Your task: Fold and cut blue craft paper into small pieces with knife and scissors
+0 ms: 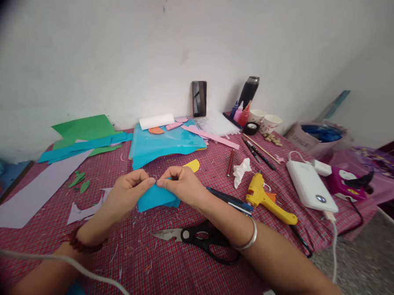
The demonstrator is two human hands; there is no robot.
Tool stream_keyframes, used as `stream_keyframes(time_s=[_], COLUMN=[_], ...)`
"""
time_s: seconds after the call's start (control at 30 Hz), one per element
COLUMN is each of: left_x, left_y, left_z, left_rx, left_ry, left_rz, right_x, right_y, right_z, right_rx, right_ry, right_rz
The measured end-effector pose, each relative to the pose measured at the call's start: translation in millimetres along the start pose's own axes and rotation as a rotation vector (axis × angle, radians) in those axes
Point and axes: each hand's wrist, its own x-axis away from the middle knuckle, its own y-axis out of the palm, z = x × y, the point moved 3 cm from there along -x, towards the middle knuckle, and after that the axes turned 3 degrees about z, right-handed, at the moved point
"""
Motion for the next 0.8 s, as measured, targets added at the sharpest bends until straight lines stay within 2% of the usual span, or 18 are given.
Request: stream_keyframes(time_s=[0.07,0.13,0.27,0.33,0.4,0.5,0.57,0.7,0.8], left_x=[-2.2,-5.1,-10.3,-10.8,-10.0,-5.8,-3.3,-3.8,-5.7], left_y=[-8.8,-21.5,-46.2,-46.1,-35.6,-14.5,-8.6,-13.9,-18.4], left_z=[4.8,9.0,14.8,15.8,16.6,19.0,20.9,21.1,15.5], left_rx=[-0.038,-0.074,0.012,0.056,0.023,-0.14,-0.245,-0.308,-0.284], left_ry=[0.029,0.062,0.133,0.144,0.13,0.123,0.151,0.199,0.189], left_rz=[-0.057,-0.038,0.218,0.262,0.169,-0.106,-0.193,-0.154,-0.084], right_x=[-0.6,-2.9,-8.3,-8.7,-6.7,-1.4,1.4,2.4,0.3], right_y=[-3.6,-9.7,-21.5,-20.7,-15.7,-8.2,-6.6,-8.8,-12.1], right_z=[-2.2,-5.0,-6.0,-4.9,-4.6,-6.4,-9.4,-14.4,-13.4], right_rx=[-0.026,-0.035,-0.036,-0.02,0.016,0.071,0.095,0.114,0.117], right_ry=[0.017,-0.003,-0.027,-0.026,-0.041,-0.065,-0.091,-0.136,-0.131], right_rz=[0.0,0.019,0.105,0.097,0.055,0.0,-0.018,-0.065,-0.033])
